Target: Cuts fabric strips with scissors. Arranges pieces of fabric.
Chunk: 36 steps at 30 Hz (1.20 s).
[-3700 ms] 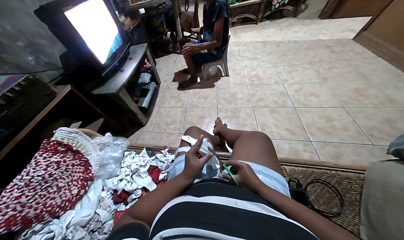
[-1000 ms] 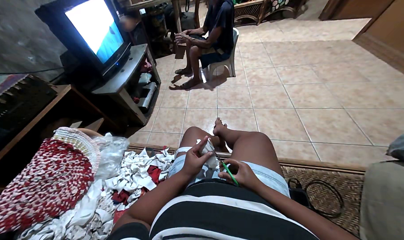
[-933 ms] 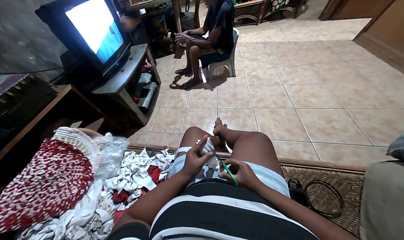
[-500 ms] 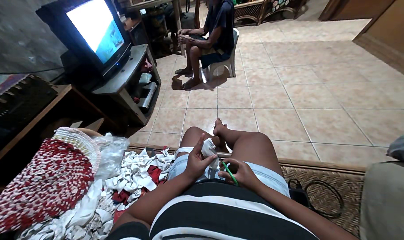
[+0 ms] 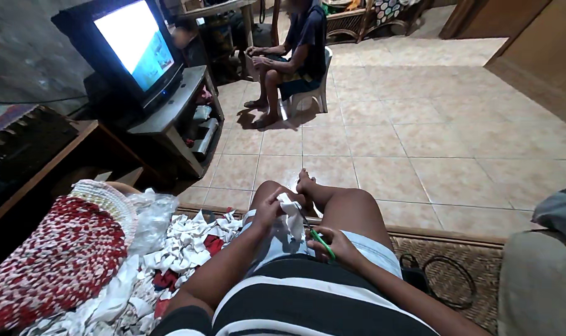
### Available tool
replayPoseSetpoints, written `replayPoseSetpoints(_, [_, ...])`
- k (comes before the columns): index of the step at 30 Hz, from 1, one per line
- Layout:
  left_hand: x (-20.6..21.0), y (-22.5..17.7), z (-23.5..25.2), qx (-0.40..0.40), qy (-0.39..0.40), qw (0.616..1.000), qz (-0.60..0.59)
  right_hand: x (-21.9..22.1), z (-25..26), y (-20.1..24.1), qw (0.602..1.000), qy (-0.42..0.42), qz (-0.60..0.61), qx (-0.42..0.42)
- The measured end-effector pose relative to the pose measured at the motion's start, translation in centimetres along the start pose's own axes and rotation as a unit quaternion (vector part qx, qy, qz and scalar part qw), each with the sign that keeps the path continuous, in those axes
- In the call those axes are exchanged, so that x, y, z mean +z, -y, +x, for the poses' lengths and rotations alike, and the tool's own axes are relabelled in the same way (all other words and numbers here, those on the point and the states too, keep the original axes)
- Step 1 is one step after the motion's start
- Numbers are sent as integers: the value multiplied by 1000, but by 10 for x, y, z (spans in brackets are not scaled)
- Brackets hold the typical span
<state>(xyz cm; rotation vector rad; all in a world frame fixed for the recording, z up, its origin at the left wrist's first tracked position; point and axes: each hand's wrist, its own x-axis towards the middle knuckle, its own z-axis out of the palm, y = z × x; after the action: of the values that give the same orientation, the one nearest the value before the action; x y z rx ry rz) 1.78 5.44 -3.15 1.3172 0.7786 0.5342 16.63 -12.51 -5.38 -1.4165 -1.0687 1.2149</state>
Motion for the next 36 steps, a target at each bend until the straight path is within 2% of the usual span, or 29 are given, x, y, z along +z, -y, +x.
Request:
replayPoseSetpoints(2, [-9,-4,-3,122,-25,980,155,-1,0,-2,999,18,35,31])
replayPoseSetpoints(4, [-19,0,-8,274,-63,919,276,-1,2,-3,998,44,30,42])
replayPoseSetpoints(5, [-21,3,-8,332,-81,892,296,-2,3,-3,997,54,29,44])
replayPoseSetpoints(6, [-22,5,-9,346,-92,887,293,-2,5,-3,997,61,27,48])
replayPoseSetpoints(7, [-23,8,-9,303,-92,911,266,-2,7,-3,996,65,21,54])
replayPoseSetpoints(9, [-26,13,-7,112,-64,980,152,-1,11,-4,995,72,14,68])
replayPoseSetpoints(10, [-25,14,-5,47,-57,993,94,-2,13,-3,995,72,13,74])
replayPoseSetpoints(13, [-14,13,-13,-63,-49,996,-45,-3,14,-3,993,76,8,85])
replayPoseSetpoints(16, [-9,16,-21,-130,-32,986,-99,-3,15,-5,992,81,6,97])
replayPoseSetpoints(20, [-6,28,-20,-100,-26,988,-111,-5,13,-3,991,92,-17,97])
replayPoseSetpoints(22, [-6,32,-18,-68,-34,992,-102,-12,12,1,982,129,-105,87])
replayPoseSetpoints(25, [-9,32,-18,-20,-35,997,-68,-36,10,21,931,212,-286,84])
replayPoseSetpoints(27, [-12,32,-20,-11,-32,998,-50,-51,10,30,921,221,-310,81])
replayPoseSetpoints(30, [-12,39,-20,13,-30,999,-9,-48,23,52,952,118,-280,31])
replayPoseSetpoints(33, [-10,41,-20,23,-26,999,12,-18,57,53,959,-9,-283,-20])
replayPoseSetpoints(36, [-7,42,-24,55,-25,998,-3,14,86,56,945,-33,-322,-45])
